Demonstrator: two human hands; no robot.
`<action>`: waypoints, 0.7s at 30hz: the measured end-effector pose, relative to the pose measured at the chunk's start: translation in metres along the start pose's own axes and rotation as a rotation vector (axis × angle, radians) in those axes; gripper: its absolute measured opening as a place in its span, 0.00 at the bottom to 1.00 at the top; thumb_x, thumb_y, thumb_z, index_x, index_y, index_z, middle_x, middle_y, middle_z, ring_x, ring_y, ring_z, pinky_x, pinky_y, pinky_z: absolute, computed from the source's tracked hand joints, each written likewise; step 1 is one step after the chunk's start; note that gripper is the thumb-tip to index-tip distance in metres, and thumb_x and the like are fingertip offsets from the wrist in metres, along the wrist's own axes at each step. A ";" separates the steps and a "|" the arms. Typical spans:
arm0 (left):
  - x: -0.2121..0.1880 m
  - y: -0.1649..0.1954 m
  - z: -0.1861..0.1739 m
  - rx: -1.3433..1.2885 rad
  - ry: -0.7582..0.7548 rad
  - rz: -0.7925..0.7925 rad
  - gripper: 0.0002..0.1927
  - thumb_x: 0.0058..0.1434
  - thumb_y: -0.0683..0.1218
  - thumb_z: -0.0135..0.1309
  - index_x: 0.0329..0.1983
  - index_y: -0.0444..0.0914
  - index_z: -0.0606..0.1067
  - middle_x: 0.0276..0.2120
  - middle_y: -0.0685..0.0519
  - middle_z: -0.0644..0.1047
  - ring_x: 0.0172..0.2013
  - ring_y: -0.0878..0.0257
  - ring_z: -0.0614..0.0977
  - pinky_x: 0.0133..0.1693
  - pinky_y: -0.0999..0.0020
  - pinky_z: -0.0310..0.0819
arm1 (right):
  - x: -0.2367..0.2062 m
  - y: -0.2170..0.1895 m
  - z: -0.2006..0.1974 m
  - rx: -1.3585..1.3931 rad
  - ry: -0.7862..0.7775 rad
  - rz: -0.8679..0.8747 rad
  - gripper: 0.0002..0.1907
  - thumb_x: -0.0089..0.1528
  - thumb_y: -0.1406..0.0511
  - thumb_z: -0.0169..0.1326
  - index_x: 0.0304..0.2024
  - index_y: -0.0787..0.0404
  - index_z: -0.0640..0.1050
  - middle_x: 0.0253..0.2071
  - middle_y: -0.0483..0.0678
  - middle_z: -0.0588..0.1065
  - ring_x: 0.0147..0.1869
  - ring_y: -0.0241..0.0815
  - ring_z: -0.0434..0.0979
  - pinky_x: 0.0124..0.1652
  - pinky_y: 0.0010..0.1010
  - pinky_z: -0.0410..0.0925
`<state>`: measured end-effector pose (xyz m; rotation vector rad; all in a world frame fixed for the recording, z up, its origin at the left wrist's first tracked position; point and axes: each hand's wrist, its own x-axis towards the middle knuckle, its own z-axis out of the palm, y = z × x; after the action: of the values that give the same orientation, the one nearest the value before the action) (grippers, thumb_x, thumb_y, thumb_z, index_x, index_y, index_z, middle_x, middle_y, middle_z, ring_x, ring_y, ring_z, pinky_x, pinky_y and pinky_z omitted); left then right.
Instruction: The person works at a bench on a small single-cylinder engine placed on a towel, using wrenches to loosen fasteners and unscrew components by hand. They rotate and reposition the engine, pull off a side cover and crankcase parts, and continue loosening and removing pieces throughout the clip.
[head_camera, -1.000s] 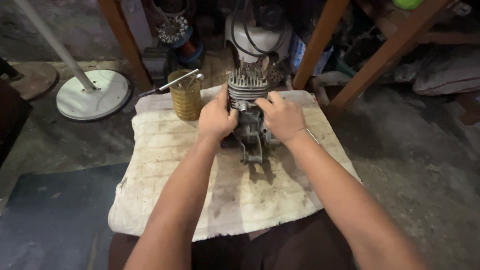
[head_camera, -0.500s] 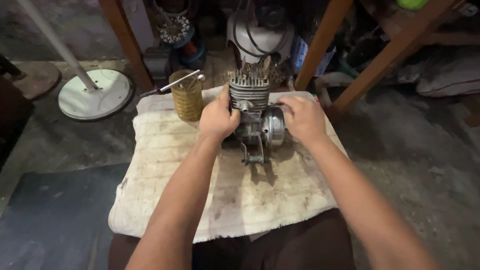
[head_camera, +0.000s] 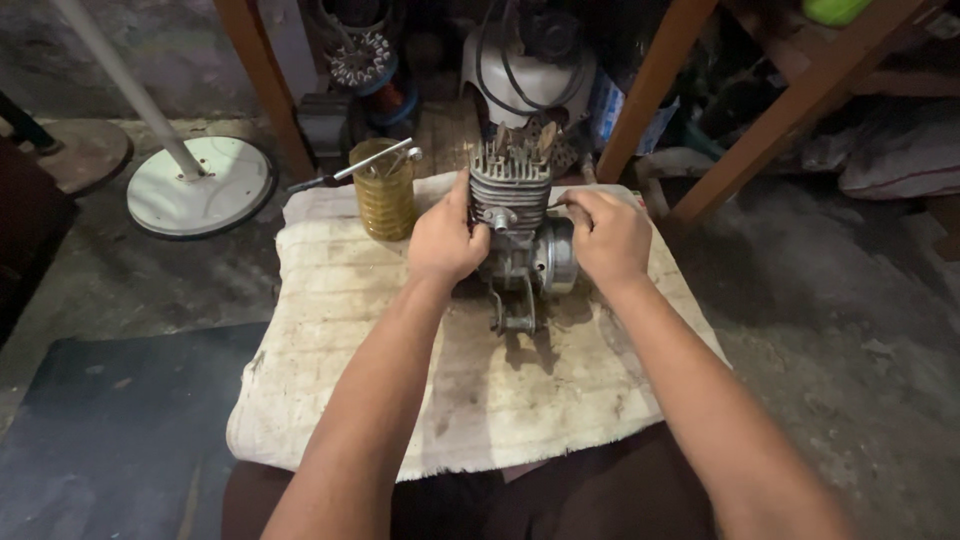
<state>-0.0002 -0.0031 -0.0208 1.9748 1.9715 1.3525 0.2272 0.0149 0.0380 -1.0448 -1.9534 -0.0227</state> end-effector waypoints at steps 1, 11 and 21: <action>0.000 -0.001 0.001 0.003 0.001 0.001 0.40 0.54 0.48 0.52 0.72 0.35 0.60 0.50 0.37 0.79 0.49 0.41 0.80 0.52 0.49 0.74 | -0.001 0.000 0.001 0.008 0.008 0.010 0.07 0.62 0.67 0.59 0.42 0.53 0.83 0.41 0.49 0.81 0.43 0.54 0.80 0.41 0.39 0.71; 0.003 -0.001 0.000 0.018 -0.055 -0.037 0.41 0.55 0.49 0.52 0.73 0.36 0.59 0.49 0.38 0.78 0.49 0.41 0.79 0.52 0.49 0.73 | 0.003 0.006 0.005 -0.026 0.008 -0.048 0.09 0.61 0.70 0.57 0.43 0.56 0.84 0.42 0.49 0.81 0.44 0.53 0.81 0.42 0.39 0.72; 0.003 0.000 0.001 -0.002 -0.018 -0.025 0.41 0.53 0.49 0.53 0.72 0.36 0.60 0.48 0.38 0.79 0.49 0.42 0.80 0.51 0.50 0.73 | -0.003 0.009 0.017 0.102 0.087 0.068 0.08 0.62 0.69 0.58 0.45 0.59 0.83 0.37 0.54 0.80 0.40 0.55 0.82 0.40 0.38 0.72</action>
<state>-0.0003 -0.0007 -0.0200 1.9482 1.9795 1.3258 0.2220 0.0254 0.0226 -1.0254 -1.8207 0.0680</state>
